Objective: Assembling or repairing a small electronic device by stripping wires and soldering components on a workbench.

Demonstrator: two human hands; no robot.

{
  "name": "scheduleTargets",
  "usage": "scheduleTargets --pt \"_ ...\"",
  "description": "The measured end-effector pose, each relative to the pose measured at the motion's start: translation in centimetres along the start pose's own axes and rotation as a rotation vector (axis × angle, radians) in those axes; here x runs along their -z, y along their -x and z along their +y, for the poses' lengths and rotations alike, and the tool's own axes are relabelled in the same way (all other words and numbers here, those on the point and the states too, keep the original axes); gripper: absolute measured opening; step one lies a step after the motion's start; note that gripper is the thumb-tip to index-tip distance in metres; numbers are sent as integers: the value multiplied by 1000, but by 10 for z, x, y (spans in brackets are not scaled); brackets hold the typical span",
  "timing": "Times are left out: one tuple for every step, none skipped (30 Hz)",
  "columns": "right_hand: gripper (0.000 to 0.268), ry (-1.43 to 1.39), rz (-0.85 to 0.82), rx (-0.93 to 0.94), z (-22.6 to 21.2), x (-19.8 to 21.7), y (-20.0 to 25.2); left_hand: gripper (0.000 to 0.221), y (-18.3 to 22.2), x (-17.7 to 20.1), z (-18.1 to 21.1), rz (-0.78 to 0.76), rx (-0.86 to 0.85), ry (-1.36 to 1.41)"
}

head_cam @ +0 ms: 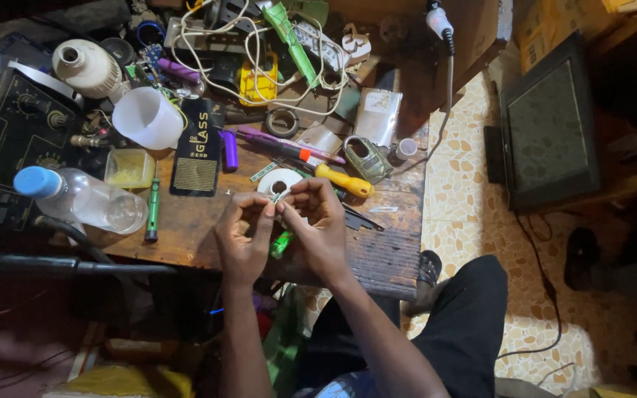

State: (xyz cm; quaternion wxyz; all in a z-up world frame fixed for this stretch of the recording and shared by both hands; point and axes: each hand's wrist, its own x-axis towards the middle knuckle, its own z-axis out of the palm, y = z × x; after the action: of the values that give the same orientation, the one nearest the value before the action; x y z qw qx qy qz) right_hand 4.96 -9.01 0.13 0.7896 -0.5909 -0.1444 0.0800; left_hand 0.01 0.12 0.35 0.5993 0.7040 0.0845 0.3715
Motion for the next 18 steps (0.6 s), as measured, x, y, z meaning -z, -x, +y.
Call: scheduleTargets --pt "26 6 -5 3 0 0 -1 2 -1 0 1 -1 -11 -11" --pt "26 6 -3 3 0 0 0 2 -1 0 0 -3 -10 -11" --pt "26 2 -3 0 0 0 -1 2 -1 0 -1 -2 -15 -25" --pt "26 -2 -4 -2 1 -1 -1 1 -1 0 -1 -2 -20 -39" --pt "26 -3 -4 -4 0 0 0 1 0 1 -2 -3 -19 -40" --pt "27 0 -10 -3 0 0 0 1 0 1 -2 -4 -20 -49" --pt "27 3 -16 1 -1 0 -1 1 0 1 -2 -4 -23 -58" --pt "27 4 -16 1 0 0 -2 1 -1 0 -2 -5 -23 -57" --pt "27 0 -17 2 1 1 -2 1 -1 0 -2 -3 -41 -61" --pt "27 -3 -19 2 3 1 -2 1 -1 -1 -1 -1 -60 -64" --pt "27 -3 -19 2 3 1 -2 1 -1 -1 -1 -1 -60 -64" --pt "27 4 -26 12 4 2 -3 2 -2 -1 -1 0 -85 -91" --pt "26 10 -32 22 5 2 -4 2 -2 -1 0 0 -110 -118" --pt "26 10 -31 22 5 2 -3 2 -2 -1 0 -1 -109 -117" --pt "27 0 -36 23 4 3 -4 2 -2 -2 0 2 -120 -125" --pt "27 -10 -41 24 4 3 -4 2 -2 -2 0 4 -130 -133" --pt "27 -10 -42 23 3 3 -4 2 -2 -2 1 4 -130 -133" --pt "27 13 -46 36 2 3 -5 2 -3 -2 2 0 -146 -147"
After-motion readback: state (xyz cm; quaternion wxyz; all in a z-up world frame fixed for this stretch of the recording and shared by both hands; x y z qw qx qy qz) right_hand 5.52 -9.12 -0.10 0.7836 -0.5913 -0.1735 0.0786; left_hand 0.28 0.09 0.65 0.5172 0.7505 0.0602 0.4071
